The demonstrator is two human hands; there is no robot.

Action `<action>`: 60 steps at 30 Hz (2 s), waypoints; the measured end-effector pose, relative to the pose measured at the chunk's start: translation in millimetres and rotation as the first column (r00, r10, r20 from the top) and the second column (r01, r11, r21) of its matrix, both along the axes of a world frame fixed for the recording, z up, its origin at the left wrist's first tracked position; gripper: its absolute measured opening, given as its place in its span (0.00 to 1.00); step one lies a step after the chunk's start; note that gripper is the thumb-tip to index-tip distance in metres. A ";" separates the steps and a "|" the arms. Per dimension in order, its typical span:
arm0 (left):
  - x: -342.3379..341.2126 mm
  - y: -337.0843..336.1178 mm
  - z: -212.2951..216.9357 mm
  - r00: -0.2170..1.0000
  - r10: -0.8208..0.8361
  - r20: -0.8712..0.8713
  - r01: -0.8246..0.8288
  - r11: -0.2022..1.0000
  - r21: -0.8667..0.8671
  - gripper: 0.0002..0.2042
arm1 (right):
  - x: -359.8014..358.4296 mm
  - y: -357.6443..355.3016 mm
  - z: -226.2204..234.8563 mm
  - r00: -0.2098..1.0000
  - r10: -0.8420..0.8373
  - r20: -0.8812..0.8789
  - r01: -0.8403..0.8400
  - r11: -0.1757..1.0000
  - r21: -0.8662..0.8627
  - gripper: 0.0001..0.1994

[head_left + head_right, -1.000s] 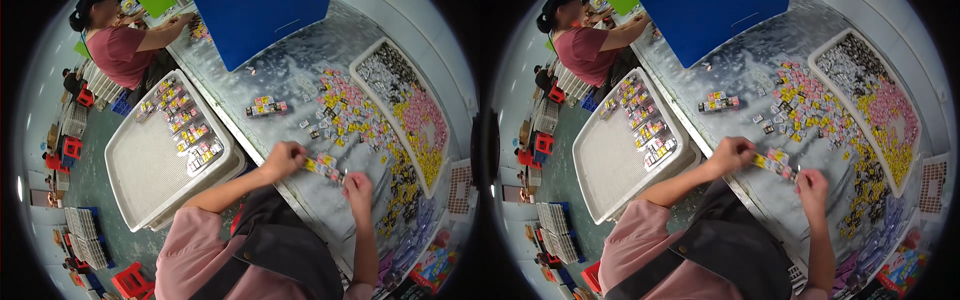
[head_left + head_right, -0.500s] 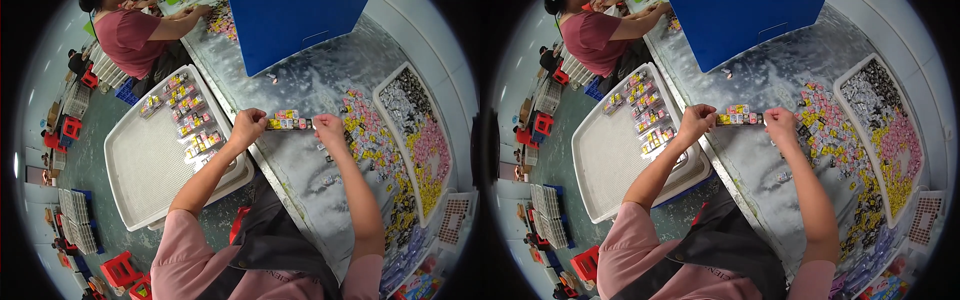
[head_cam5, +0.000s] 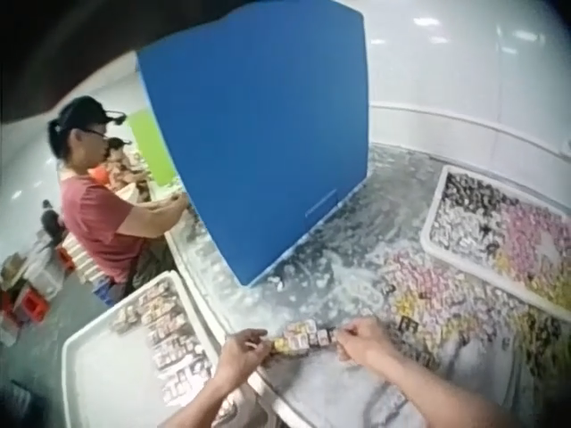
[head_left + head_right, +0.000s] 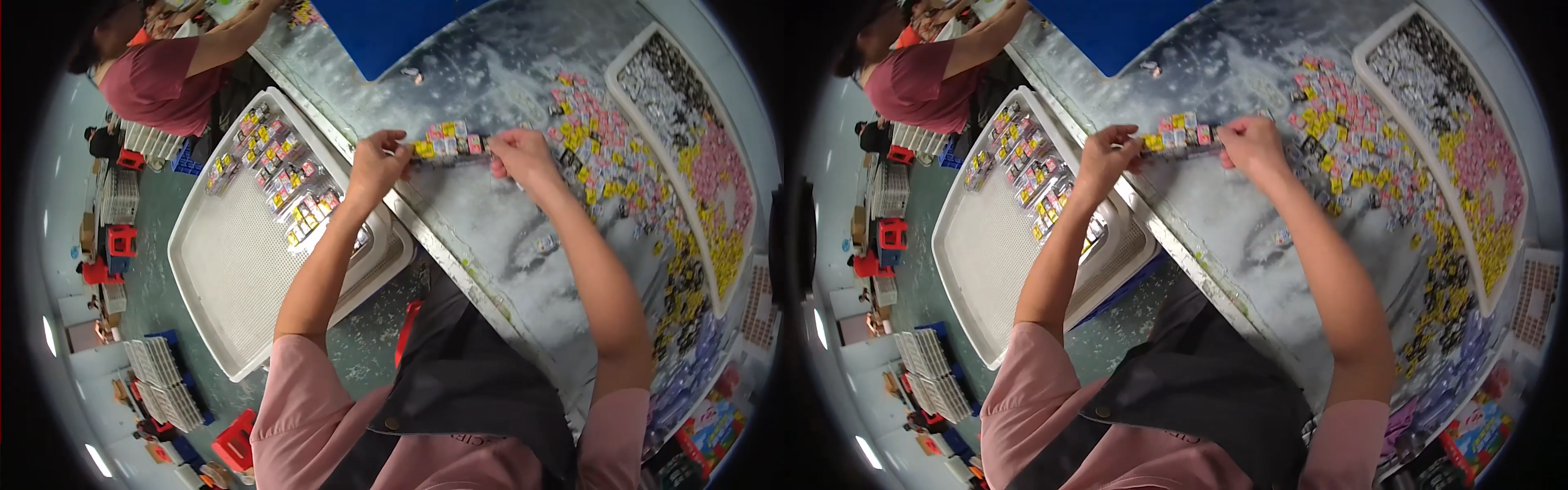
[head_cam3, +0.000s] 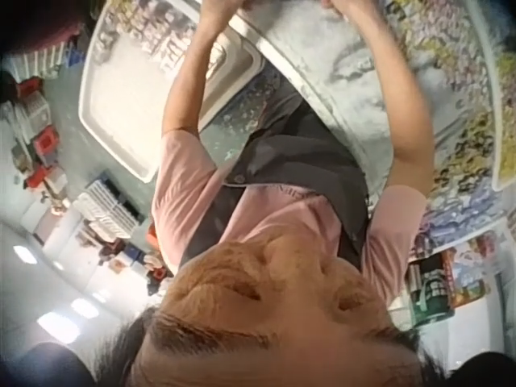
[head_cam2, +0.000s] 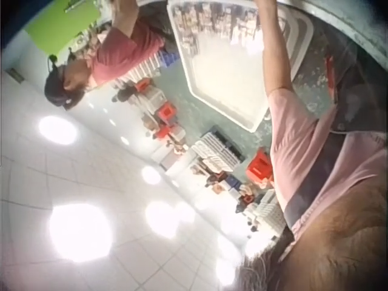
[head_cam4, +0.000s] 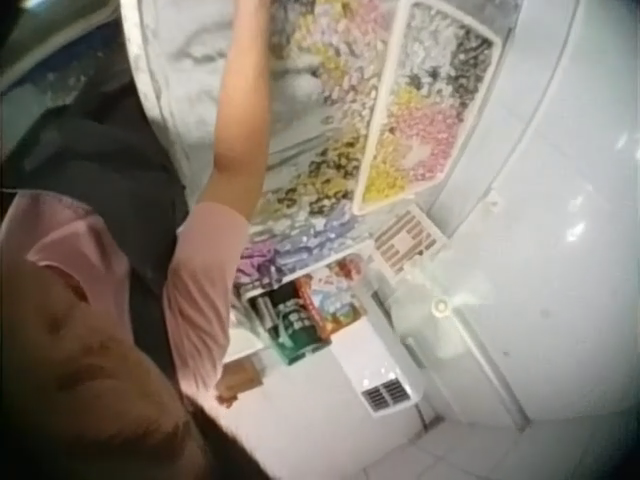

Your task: Assembling small colorful toy blocks into organized rows on a workbench.

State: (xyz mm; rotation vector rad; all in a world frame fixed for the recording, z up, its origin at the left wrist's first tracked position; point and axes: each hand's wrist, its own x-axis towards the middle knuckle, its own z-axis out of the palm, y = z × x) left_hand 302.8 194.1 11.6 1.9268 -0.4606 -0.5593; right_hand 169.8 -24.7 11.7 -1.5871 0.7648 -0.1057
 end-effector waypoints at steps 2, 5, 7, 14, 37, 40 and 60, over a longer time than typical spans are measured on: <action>2.6 -3.5 4.8 0.999 0.008 -0.050 -0.007 1.000 0.008 0.18 | 0.2 0.9 0.4 1.000 -0.024 -0.020 0.024 0.999 0.030 0.13; 1.3 -1.5 6.3 0.998 0.005 -0.060 -0.005 1.000 0.003 0.19 | 1.2 -0.1 1.8 1.000 0.008 0.007 -0.009 0.999 0.041 0.13; 2.1 3.4 6.0 0.996 0.025 -0.090 -0.025 1.000 -0.002 0.20 | 2.7 2.5 9.4 0.994 0.098 -0.039 -0.099 0.995 -0.030 0.14; -3.3 2.1 7.1 0.994 -0.012 0.105 -0.012 0.973 0.232 0.24 | -0.8 -6.2 -5.9 0.996 0.055 -0.071 -0.078 0.923 -0.376 0.23; -16.8 1.2 7.4 0.912 0.060 -0.407 -0.073 0.997 -0.018 0.21 | 3.0 -25.9 -29.4 0.994 0.095 -0.060 -0.079 0.971 0.227 0.14; -12.9 0.8 -0.9 0.895 0.075 -0.439 -0.092 0.996 -0.016 0.21 | 1.4 -26.2 -27.6 0.991 0.095 -0.094 -0.071 0.969 0.236 0.14; -20.0 8.0 -24.6 0.874 0.039 -0.484 -0.210 0.929 -0.304 0.21 | -1.3 5.2 -32.2 0.969 0.055 -0.240 -0.144 0.918 -0.370 0.26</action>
